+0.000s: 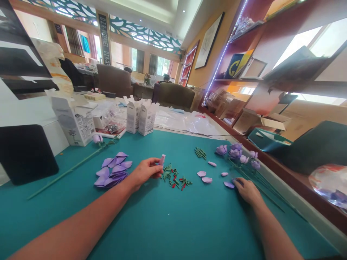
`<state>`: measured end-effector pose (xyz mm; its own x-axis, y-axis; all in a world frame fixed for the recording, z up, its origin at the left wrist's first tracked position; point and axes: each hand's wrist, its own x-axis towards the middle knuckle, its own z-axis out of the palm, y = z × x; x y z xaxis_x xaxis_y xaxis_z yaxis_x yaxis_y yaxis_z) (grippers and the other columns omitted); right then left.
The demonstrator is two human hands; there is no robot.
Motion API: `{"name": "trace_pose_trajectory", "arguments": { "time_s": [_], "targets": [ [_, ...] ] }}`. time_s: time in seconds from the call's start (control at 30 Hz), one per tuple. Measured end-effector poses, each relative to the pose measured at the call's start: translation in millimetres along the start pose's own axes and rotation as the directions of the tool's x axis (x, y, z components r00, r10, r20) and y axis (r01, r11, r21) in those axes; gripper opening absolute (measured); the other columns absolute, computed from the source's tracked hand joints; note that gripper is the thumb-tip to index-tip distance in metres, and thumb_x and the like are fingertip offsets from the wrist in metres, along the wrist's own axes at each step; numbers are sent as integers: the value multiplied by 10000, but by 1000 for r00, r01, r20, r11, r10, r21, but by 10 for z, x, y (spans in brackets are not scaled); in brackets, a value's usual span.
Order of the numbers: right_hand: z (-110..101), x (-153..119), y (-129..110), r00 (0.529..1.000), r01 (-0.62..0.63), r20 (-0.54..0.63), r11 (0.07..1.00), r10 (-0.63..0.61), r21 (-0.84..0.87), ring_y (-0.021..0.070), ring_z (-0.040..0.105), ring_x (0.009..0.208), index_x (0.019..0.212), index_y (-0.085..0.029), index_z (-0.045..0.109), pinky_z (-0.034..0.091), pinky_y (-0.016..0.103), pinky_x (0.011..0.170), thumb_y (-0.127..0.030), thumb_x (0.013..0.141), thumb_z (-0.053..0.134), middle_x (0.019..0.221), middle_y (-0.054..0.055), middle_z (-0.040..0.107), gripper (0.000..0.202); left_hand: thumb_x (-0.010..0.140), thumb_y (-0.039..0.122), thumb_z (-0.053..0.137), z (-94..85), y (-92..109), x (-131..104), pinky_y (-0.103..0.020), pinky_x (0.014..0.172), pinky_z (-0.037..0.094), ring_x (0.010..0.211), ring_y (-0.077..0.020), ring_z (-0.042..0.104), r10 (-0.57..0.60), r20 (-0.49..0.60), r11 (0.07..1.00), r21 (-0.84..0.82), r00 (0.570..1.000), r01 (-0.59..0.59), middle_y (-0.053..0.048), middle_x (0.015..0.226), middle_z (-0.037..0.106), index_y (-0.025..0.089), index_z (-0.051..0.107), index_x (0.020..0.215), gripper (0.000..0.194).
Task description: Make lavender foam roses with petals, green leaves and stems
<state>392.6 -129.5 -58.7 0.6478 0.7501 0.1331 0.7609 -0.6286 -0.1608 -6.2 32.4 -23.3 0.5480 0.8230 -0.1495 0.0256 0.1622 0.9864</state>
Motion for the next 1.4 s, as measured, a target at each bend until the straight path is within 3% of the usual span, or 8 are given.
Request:
{"name": "trace_pose_trajectory", "arguments": {
  "time_s": [0.43,0.57,0.7,0.83,0.93,1.07,1.2,1.4],
  "targets": [
    [100,-358,-424,993,112,-22,992,-113,-51,242,622,899,1097,-208,634,449,339,778,-452,884,379,993,121,620,412,600,378,727,42,46,-33,-271,666,486,629,-112,586,6,0,1000,27,1000,-6,-16,744,653,139,603,982,467],
    [-38,-310,-509,985,165,-40,985,-167,-46,268,596,951,1150,-182,620,415,393,869,-420,886,377,1046,149,621,430,605,369,719,42,61,-38,-265,657,484,622,-108,580,11,6,1000,17,1000,-11,-13,731,650,136,598,979,456],
    [-157,-272,-709,949,315,-2,949,-315,-3,247,551,1040,1082,-216,651,374,368,936,-322,863,433,1116,96,630,327,623,352,705,34,67,-45,-264,655,486,618,-105,577,19,15,1000,16,1000,-19,-11,729,647,141,601,972,420],
    [-170,-288,-923,906,414,85,909,-416,42,215,571,974,1119,-248,627,408,325,863,-273,812,499,1071,62,633,334,645,333,691,36,76,-54,-259,656,485,620,-103,578,24,14,999,23,1000,-24,-9,732,647,149,605,975,387],
    [-131,-273,-1027,890,429,149,902,-431,45,180,591,876,1181,-245,594,420,277,772,-181,752,534,1078,67,602,438,653,322,687,46,89,-67,-257,660,484,616,-99,573,18,14,1000,25,1000,-18,-7,733,645,150,603,976,375],
    [-58,-173,-1138,869,455,207,890,-450,25,171,577,899,1132,-228,631,396,240,739,-67,720,509,1019,72,599,459,649,317,687,53,100,-82,-260,670,485,621,-100,573,9,17,1000,24,1000,-9,-6,730,641,148,601,965,369],
    [6,-30,-1263,858,478,215,878,-467,-2,180,562,901,1071,-191,663,383,242,756,-83,759,495,952,84,610,370,654,325,681,50,92,-79,-265,674,485,626,-104,574,24,19,999,26,1000,-25,-10,732,638,145,600,964,368],
    [-12,140,-1321,877,456,177,890,-446,-19,181,583,887,1064,-206,672,394,248,769,-205,817,509,992,86,632,295,639,354,696,47,73,-62,-274,678,491,633,-111,582,13,18,1000,27,1000,-14,-9,740,644,150,604,961,392]
  ]
}}
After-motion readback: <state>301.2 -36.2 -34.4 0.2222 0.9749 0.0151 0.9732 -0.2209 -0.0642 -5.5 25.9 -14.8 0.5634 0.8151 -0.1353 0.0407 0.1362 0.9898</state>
